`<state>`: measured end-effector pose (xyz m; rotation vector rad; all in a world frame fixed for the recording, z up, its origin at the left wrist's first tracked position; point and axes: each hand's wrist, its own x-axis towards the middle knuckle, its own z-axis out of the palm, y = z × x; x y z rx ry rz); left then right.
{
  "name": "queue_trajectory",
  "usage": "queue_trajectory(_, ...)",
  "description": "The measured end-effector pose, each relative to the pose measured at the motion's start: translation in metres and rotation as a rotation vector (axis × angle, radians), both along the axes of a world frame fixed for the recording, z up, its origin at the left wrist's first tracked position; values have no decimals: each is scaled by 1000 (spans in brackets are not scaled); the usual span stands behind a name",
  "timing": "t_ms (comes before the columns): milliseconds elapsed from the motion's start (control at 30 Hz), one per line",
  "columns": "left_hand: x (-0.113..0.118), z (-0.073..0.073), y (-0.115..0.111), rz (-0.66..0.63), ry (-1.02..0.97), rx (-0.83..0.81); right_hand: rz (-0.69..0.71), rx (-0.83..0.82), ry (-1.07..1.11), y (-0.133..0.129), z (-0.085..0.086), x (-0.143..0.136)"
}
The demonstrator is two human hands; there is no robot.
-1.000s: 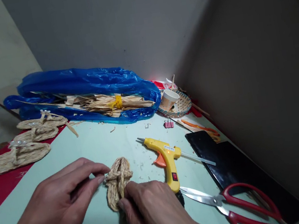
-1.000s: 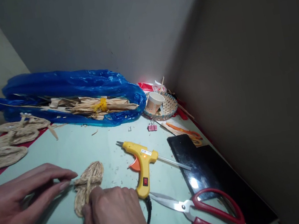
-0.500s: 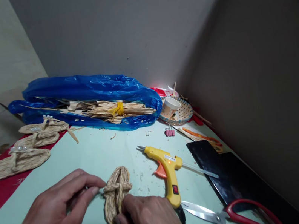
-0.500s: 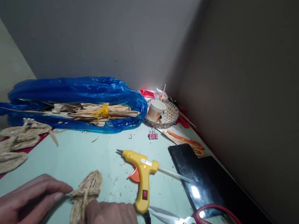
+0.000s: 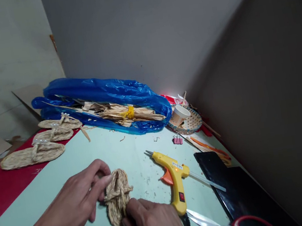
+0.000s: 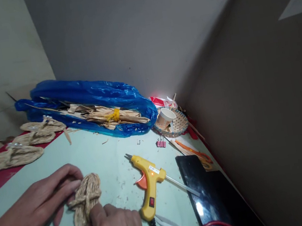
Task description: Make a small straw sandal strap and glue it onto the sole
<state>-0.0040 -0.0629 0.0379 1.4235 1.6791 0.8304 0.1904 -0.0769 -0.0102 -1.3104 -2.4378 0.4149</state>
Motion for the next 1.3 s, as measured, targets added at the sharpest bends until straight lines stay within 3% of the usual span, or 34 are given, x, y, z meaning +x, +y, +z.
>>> queue_trajectory(133, 2, -3, 5, -23, -237, -91, 25, 1, 49, 3, 5, 7)
queue_trajectory(300, 3, -5, 5, 7, -316, -38, 149, 104, 193, 11, 11, 15)
queue_trajectory(500, 12, 14, -3, 39, -356, 20, -74, 286, 473, 3, 25, 2)
queue_trajectory(667, 15, 19, -7, 28, -427, 52, 1, 267, 585, 5, 27, 2)
queue_trajectory(900, 14, 4, -11, -5, -550, 121, 43, 285, 661, 9, 31, 6)
queue_trajectory(1033, 26, 14, -20, 64, -613, 83, 43, 374, 701, 11, 33, 9)
queue_trajectory(1167, 33, 30, -25, 164, -658, 100, 117, 343, 766, 11, 34, 11)
queue_trajectory(1300, 27, 26, -20, 150, -677, 136, 63, 275, 813, 6, 39, 8)
